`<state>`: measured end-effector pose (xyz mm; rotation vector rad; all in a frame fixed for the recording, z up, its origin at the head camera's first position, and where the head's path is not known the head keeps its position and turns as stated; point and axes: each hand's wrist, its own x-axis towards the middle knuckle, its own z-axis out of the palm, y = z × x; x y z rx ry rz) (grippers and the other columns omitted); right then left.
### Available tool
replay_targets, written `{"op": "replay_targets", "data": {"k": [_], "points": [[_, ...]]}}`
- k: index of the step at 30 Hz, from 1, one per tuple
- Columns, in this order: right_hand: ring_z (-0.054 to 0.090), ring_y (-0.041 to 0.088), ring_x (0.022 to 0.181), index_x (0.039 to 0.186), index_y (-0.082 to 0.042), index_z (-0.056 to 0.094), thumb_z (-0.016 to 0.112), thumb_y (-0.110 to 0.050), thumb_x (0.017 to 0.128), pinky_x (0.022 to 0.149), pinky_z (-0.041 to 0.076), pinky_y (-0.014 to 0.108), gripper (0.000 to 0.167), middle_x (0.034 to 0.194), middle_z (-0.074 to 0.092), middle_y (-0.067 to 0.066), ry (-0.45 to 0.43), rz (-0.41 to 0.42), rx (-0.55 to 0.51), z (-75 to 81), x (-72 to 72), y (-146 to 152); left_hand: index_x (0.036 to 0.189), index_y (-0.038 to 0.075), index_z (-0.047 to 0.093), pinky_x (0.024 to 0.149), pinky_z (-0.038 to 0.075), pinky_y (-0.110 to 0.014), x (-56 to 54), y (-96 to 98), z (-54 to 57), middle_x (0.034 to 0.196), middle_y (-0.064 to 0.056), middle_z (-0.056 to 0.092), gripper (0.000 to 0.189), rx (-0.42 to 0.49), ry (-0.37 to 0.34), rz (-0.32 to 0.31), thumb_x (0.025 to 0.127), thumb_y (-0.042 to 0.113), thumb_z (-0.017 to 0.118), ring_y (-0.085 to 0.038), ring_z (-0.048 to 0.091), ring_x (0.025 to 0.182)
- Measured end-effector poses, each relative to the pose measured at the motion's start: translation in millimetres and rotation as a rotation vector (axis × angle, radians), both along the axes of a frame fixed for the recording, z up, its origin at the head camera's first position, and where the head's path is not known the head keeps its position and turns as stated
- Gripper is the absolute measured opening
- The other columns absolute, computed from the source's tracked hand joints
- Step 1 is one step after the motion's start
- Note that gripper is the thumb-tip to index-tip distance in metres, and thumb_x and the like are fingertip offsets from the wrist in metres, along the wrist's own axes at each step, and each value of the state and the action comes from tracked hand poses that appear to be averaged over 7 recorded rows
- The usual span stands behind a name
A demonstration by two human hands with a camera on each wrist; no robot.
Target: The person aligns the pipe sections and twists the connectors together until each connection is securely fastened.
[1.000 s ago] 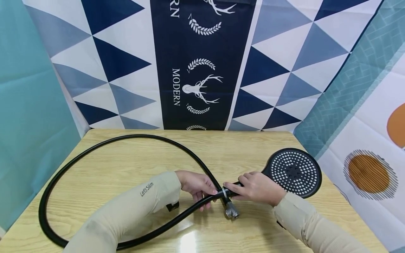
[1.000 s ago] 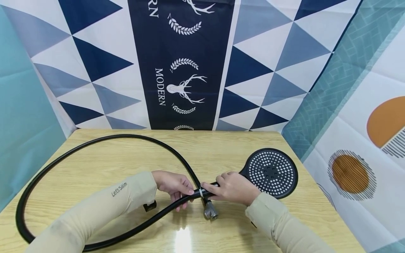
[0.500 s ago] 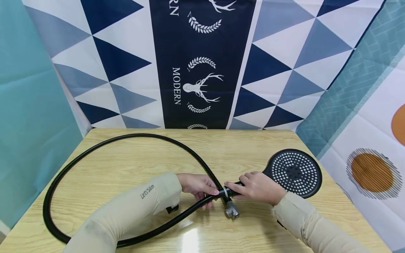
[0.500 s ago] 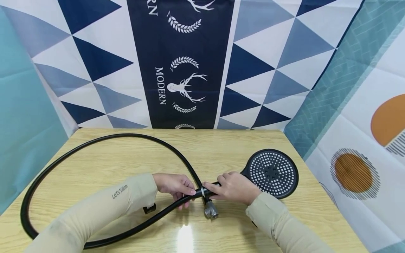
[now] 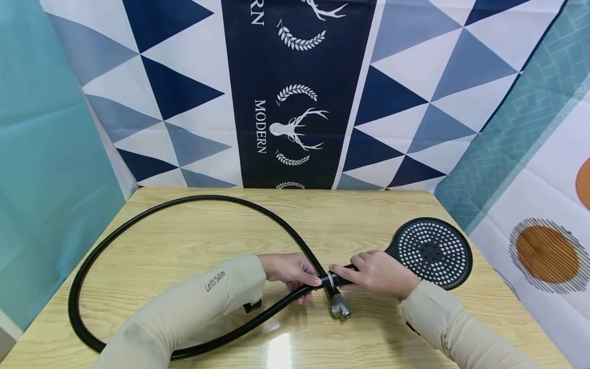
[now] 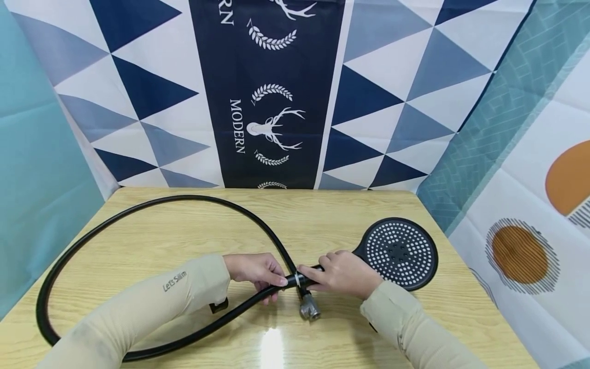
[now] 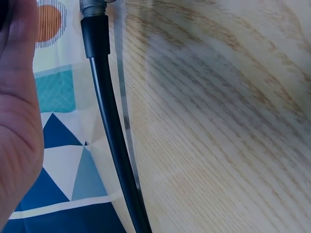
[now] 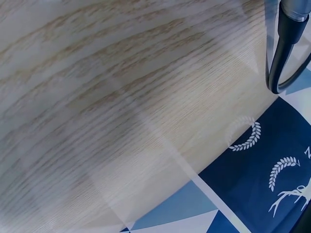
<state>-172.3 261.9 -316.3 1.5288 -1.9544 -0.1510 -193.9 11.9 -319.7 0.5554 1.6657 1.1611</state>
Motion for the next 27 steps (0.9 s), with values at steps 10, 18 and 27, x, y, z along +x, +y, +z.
{"op": "replay_targets", "data": {"k": [10, 18, 27], "points": [[0.043, 0.009, 0.045, 0.113, -0.017, 0.063, 0.035, -0.046, 0.103, 0.039, 0.038, 0.022, 0.041, 0.059, 0.047, -0.002, 0.0, 0.007, -0.013, -2.8, -0.6, -2.0, 0.096, -0.016, 0.061, 0.056, 0.052, -0.026, 1.4, -0.2, -2.0, 0.085, -0.03, 0.067, 0.029, -0.016, 0.048, 0.011, 0.099, 0.012, 0.054, -0.012, 0.062, 0.053], [0.041, 0.01, 0.043, 0.112, -0.016, 0.063, 0.038, -0.044, 0.103, 0.038, 0.037, 0.023, 0.039, 0.058, 0.045, -0.001, 0.003, 0.012, -0.025, -1.1, -4.3, -1.2, 0.096, -0.016, 0.062, 0.053, 0.049, -0.023, -3.4, -0.2, 1.1, 0.068, -0.011, 0.067, 0.029, -0.015, 0.05, 0.004, 0.098, 0.012, 0.055, -0.012, 0.062, 0.053], [0.039, 0.01, 0.043, 0.112, -0.016, 0.063, 0.041, -0.044, 0.102, 0.038, 0.036, 0.023, 0.038, 0.057, 0.044, -0.001, -0.009, 0.025, -0.012, 0.6, -6.6, -4.3, 0.099, -0.015, 0.064, 0.058, 0.053, -0.028, -4.1, -1.9, 0.0, 0.065, -0.002, 0.064, 0.028, -0.02, 0.043, 0.018, 0.098, 0.012, 0.056, -0.012, 0.062, 0.055]]}}
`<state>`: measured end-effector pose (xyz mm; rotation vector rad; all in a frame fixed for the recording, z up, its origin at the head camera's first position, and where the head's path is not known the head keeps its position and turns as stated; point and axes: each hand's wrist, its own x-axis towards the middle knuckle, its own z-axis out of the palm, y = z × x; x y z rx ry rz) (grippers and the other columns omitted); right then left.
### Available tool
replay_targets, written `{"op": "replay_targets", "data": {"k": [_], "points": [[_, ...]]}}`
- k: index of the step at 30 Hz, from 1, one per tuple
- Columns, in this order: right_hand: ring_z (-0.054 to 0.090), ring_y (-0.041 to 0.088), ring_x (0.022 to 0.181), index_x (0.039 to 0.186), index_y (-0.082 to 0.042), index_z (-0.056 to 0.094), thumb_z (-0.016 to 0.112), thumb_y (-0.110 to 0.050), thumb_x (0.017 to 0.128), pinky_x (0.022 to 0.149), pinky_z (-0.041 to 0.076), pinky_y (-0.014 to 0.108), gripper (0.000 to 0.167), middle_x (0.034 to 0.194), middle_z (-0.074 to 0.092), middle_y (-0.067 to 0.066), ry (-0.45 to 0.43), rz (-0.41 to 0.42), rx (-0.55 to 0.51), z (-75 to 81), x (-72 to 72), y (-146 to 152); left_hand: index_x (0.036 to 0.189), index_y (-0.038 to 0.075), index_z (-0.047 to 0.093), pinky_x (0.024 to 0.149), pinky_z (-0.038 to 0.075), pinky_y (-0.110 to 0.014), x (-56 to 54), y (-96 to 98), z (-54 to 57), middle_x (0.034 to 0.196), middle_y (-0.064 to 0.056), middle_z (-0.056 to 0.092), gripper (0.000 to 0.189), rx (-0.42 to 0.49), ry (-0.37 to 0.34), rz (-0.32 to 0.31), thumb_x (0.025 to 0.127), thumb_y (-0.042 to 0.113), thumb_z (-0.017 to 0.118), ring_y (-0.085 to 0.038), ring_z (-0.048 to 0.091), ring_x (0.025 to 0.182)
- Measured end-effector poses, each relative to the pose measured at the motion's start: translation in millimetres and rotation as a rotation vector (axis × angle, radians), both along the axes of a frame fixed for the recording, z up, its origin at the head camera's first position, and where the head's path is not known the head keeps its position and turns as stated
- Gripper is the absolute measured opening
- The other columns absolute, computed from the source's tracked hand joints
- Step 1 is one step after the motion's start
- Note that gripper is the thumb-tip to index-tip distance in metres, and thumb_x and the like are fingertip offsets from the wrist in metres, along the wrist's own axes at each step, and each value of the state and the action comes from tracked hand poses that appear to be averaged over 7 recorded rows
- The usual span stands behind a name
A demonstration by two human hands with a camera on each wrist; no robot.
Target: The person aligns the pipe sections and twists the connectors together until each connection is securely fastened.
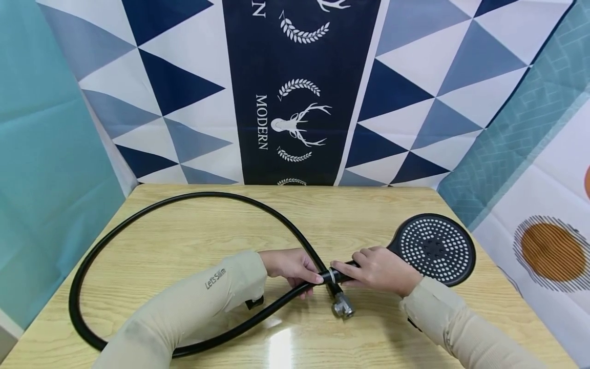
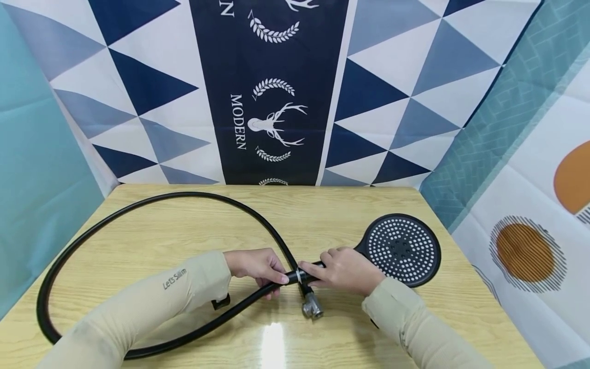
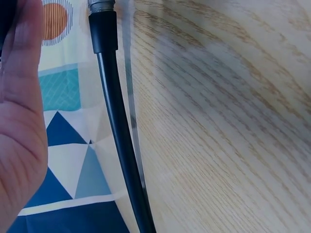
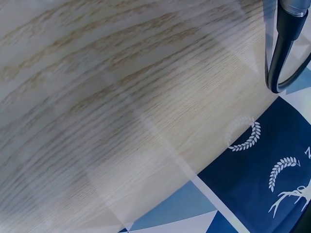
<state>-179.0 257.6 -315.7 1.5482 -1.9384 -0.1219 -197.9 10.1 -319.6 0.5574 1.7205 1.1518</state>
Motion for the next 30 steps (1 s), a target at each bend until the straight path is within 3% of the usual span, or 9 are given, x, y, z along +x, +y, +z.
{"op": "replay_targets", "data": {"k": [4, 9, 16, 20, 30], "points": [[0.039, 0.01, 0.042, 0.113, -0.015, 0.063, 0.043, -0.044, 0.101, 0.037, 0.035, 0.023, 0.037, 0.057, 0.043, -0.001, 0.007, -0.005, 0.009, -0.6, 0.4, 1.6, 0.101, -0.015, 0.063, 0.061, 0.054, -0.029, -1.3, 0.5, 1.3, 0.067, -0.003, 0.065, 0.028, -0.006, -0.017, -0.016, 0.098, 0.012, 0.055, -0.013, 0.062, 0.056], [0.039, 0.01, 0.042, 0.113, -0.016, 0.062, 0.034, -0.043, 0.104, 0.038, 0.036, 0.022, 0.04, 0.056, 0.043, -0.002, 0.021, -0.001, 0.01, -4.9, 0.5, 2.9, 0.104, -0.013, 0.061, 0.057, 0.053, -0.028, -2.7, 3.0, 0.0, 0.076, -0.013, 0.067, 0.03, -0.038, -0.102, -0.015, 0.1, 0.015, 0.051, -0.016, 0.063, 0.056], [0.04, 0.01, 0.043, 0.113, -0.017, 0.063, 0.034, -0.042, 0.104, 0.039, 0.037, 0.023, 0.039, 0.057, 0.044, -0.003, 0.041, 0.005, 0.02, -6.5, 3.0, -0.2, 0.119, -0.01, 0.058, 0.054, 0.05, -0.026, -1.6, 3.9, -4.1, 0.067, -0.005, 0.058, 0.04, -0.05, -0.177, -0.105, 0.105, 0.023, 0.042, -0.014, 0.058, 0.051], [0.042, 0.011, 0.044, 0.113, -0.016, 0.064, 0.037, -0.042, 0.103, 0.041, 0.039, 0.025, 0.039, 0.058, 0.045, -0.002, 0.044, 0.019, 0.016, -6.5, 3.7, -3.9, 0.118, -0.01, 0.056, 0.055, 0.05, -0.026, -1.4, 0.6, -4.8, 0.069, -0.004, 0.057, 0.039, -0.046, -0.209, -0.128, 0.106, 0.022, 0.037, -0.014, 0.059, 0.053], [0.042, 0.01, 0.044, 0.115, -0.016, 0.062, 0.033, -0.042, 0.104, 0.041, 0.04, 0.023, 0.04, 0.057, 0.045, -0.002, 0.081, 0.018, 0.054, -4.4, -0.6, -8.5, 0.111, -0.006, 0.057, 0.056, 0.051, -0.027, -4.5, -3.1, -1.4, 0.074, -0.003, 0.058, 0.03, -0.081, -0.148, -0.116, 0.105, 0.018, 0.041, -0.014, 0.06, 0.053]]}}
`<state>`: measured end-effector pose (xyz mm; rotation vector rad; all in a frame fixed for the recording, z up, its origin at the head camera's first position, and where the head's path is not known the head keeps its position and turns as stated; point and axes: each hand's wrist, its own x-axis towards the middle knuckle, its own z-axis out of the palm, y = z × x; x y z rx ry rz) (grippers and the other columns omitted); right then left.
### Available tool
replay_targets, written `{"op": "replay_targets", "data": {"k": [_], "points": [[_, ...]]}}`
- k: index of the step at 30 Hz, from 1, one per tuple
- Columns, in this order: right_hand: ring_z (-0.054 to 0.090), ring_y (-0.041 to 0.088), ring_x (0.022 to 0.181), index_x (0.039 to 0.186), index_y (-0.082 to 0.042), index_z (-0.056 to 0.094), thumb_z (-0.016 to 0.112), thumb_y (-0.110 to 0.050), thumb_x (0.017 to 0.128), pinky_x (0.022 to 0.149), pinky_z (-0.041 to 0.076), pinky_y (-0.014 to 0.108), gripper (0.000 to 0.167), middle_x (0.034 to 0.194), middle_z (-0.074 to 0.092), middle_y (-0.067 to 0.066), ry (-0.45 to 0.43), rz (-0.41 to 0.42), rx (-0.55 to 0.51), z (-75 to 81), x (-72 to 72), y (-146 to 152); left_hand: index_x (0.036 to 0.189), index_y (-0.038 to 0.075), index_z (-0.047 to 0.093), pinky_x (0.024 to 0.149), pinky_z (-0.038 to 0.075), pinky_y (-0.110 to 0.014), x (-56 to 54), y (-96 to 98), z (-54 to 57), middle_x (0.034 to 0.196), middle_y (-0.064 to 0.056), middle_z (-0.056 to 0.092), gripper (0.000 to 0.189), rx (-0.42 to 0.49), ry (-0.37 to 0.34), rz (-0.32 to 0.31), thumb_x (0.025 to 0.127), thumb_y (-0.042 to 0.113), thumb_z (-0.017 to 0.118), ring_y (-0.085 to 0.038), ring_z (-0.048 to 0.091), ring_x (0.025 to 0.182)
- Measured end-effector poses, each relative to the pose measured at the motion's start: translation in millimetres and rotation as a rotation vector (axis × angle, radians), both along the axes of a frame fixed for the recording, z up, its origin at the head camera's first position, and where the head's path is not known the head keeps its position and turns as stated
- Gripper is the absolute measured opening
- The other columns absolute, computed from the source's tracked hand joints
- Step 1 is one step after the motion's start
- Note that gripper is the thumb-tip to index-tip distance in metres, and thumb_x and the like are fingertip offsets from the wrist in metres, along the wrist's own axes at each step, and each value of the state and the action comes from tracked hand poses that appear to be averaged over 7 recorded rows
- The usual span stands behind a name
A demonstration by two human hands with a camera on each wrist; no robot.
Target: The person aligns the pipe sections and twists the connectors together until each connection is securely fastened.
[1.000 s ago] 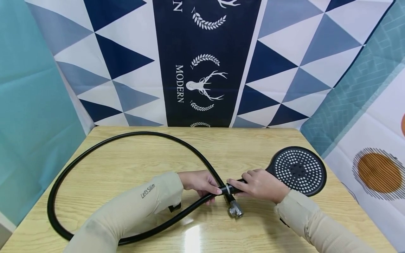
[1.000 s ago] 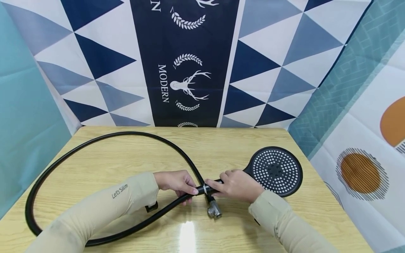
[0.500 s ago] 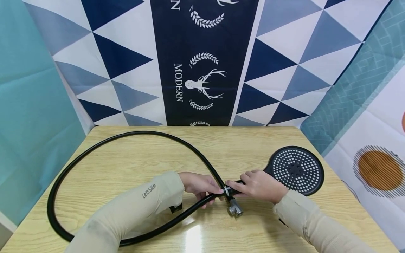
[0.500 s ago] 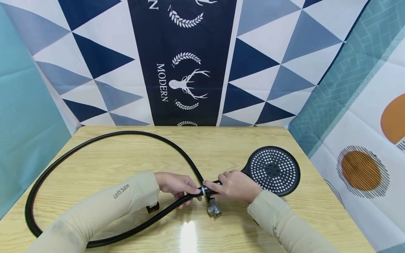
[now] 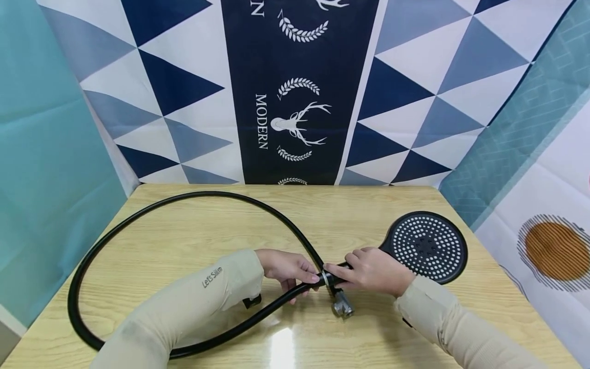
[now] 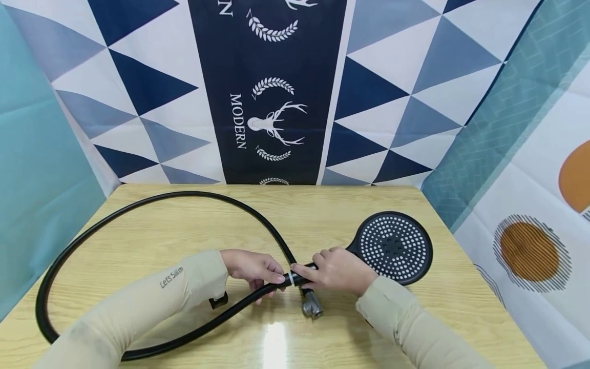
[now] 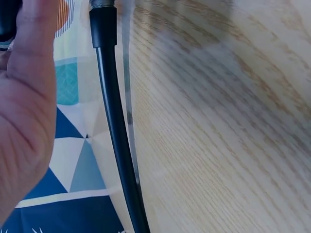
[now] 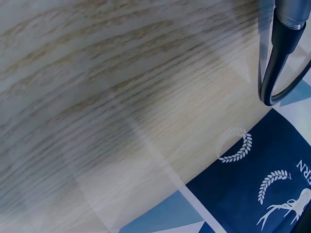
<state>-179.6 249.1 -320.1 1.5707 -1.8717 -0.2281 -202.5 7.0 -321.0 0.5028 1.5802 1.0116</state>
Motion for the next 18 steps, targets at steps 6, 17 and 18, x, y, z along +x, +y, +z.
{"op": "replay_targets", "data": {"k": [6, 17, 18], "points": [[0.043, 0.01, 0.045, 0.117, -0.016, 0.062, 0.035, -0.043, 0.104, 0.042, 0.041, 0.023, 0.04, 0.058, 0.047, -0.002, -0.016, -0.008, 0.024, 3.1, 0.8, -0.3, 0.106, -0.004, 0.057, 0.056, 0.052, -0.028, 1.2, -0.3, 0.5, 0.076, -0.004, 0.057, 0.025, 0.003, 0.007, 0.017, 0.104, 0.017, 0.042, -0.015, 0.06, 0.052], [0.045, 0.011, 0.044, 0.114, -0.016, 0.062, 0.033, -0.043, 0.104, 0.042, 0.041, 0.024, 0.04, 0.058, 0.047, -0.002, -0.004, -0.014, 0.044, 9.6, -1.2, -3.5, 0.109, -0.009, 0.059, 0.056, 0.052, -0.028, 1.0, -5.1, -0.3, 0.074, -0.006, 0.059, 0.03, 0.028, 0.008, 0.057, 0.103, 0.018, 0.046, -0.014, 0.061, 0.053], [0.045, 0.011, 0.044, 0.114, -0.017, 0.062, 0.032, -0.043, 0.104, 0.042, 0.041, 0.024, 0.041, 0.058, 0.048, -0.002, -0.007, -0.016, 0.042, 10.1, -1.5, -3.7, 0.112, -0.01, 0.059, 0.056, 0.052, -0.027, 0.7, -6.1, -0.3, 0.073, -0.006, 0.059, 0.033, 0.032, 0.008, 0.061, 0.103, 0.018, 0.045, -0.013, 0.061, 0.053]]}}
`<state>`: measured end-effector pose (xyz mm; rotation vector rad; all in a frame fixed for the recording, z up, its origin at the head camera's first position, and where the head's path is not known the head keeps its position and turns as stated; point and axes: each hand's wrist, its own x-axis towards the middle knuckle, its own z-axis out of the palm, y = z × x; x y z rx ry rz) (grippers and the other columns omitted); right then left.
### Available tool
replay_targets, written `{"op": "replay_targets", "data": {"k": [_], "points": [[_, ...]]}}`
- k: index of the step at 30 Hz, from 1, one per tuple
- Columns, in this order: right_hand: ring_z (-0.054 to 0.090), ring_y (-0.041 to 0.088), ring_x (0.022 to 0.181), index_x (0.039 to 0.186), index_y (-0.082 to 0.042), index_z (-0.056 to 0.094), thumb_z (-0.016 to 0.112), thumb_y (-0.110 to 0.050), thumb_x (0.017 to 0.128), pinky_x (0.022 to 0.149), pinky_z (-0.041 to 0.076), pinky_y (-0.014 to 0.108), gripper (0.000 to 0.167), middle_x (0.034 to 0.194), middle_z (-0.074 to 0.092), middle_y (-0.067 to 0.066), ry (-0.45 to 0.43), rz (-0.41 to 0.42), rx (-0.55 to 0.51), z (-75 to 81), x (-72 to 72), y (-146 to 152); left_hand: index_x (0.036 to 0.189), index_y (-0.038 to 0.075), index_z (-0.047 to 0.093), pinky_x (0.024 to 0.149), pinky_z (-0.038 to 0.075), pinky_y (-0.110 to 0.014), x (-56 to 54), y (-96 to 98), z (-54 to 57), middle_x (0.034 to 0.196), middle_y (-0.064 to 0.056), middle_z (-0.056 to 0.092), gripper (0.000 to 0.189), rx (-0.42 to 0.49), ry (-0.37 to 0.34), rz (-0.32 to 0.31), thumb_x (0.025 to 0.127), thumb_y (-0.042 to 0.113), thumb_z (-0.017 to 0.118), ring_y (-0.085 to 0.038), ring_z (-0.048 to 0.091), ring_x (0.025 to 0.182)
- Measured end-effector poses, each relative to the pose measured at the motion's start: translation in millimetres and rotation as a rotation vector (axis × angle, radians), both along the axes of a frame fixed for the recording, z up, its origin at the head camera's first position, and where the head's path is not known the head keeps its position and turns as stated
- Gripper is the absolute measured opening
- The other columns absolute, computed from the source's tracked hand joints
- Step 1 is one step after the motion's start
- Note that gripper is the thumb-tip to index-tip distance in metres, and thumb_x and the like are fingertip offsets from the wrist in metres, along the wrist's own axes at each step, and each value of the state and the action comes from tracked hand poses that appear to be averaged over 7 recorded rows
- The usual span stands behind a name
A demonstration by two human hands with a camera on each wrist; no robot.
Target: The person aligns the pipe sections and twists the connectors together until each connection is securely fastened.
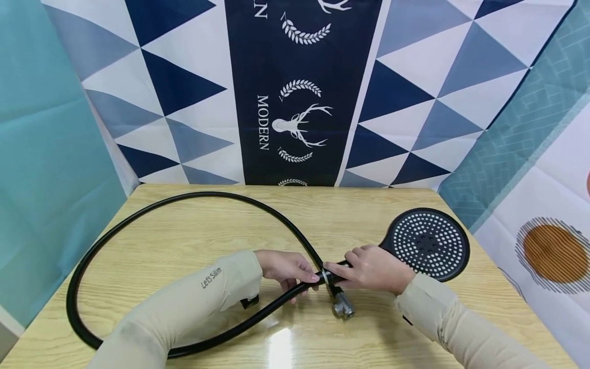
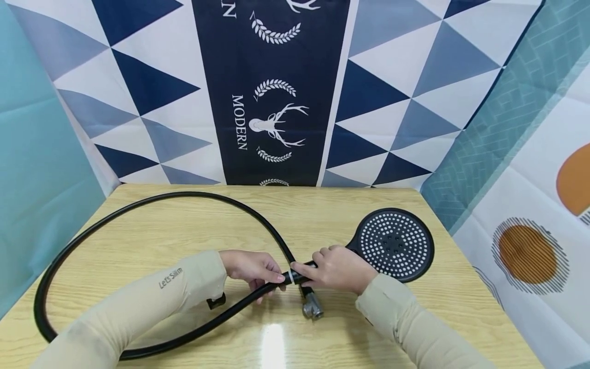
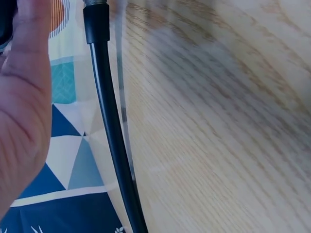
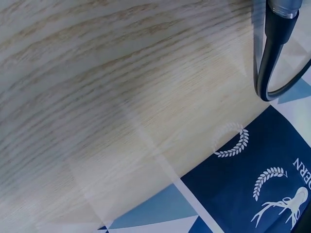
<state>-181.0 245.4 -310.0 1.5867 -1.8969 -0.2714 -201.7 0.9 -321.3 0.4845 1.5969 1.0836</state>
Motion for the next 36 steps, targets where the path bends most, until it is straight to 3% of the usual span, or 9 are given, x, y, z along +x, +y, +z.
{"op": "replay_targets", "data": {"k": [5, 15, 30, 36], "points": [[0.043, 0.01, 0.044, 0.113, -0.017, 0.063, 0.032, -0.042, 0.105, 0.042, 0.04, 0.024, 0.041, 0.059, 0.047, -0.002, 0.0, 0.011, -0.011, -0.4, -1.6, 0.4, 0.118, -0.013, 0.058, 0.058, 0.051, -0.026, 0.7, -2.9, -1.3, 0.074, -0.005, 0.058, 0.036, 0.026, -0.007, 0.011, 0.104, 0.017, 0.042, -0.012, 0.06, 0.056], [0.043, 0.008, 0.045, 0.114, -0.016, 0.064, 0.039, -0.044, 0.102, 0.042, 0.04, 0.022, 0.039, 0.059, 0.048, -0.004, -0.016, 0.026, -0.015, -6.4, 2.0, -0.1, 0.106, -0.013, 0.06, 0.056, 0.049, -0.025, 10.6, -3.1, -6.7, 0.073, -0.004, 0.058, 0.031, 0.016, -0.021, 0.069, 0.103, 0.014, 0.045, -0.012, 0.059, 0.055], [0.042, 0.009, 0.044, 0.113, -0.016, 0.065, 0.033, -0.042, 0.104, 0.041, 0.039, 0.023, 0.042, 0.059, 0.047, -0.003, -0.009, 0.022, -0.03, -2.2, -1.8, 5.1, 0.096, -0.015, 0.061, 0.053, 0.051, -0.025, 8.5, 2.6, -4.1, 0.068, -0.004, 0.06, 0.025, 0.045, 0.044, 0.134, 0.099, 0.009, 0.054, -0.013, 0.06, 0.052], [0.041, 0.008, 0.044, 0.114, -0.016, 0.064, 0.04, -0.044, 0.102, 0.042, 0.038, 0.022, 0.039, 0.059, 0.047, -0.003, -0.004, 0.019, -0.01, -1.3, -1.2, 7.2, 0.094, -0.017, 0.06, 0.054, 0.052, -0.027, 10.4, 4.3, -3.9, 0.067, -0.005, 0.061, 0.027, 0.039, 0.068, 0.151, 0.097, 0.01, 0.058, -0.014, 0.06, 0.051]]}}
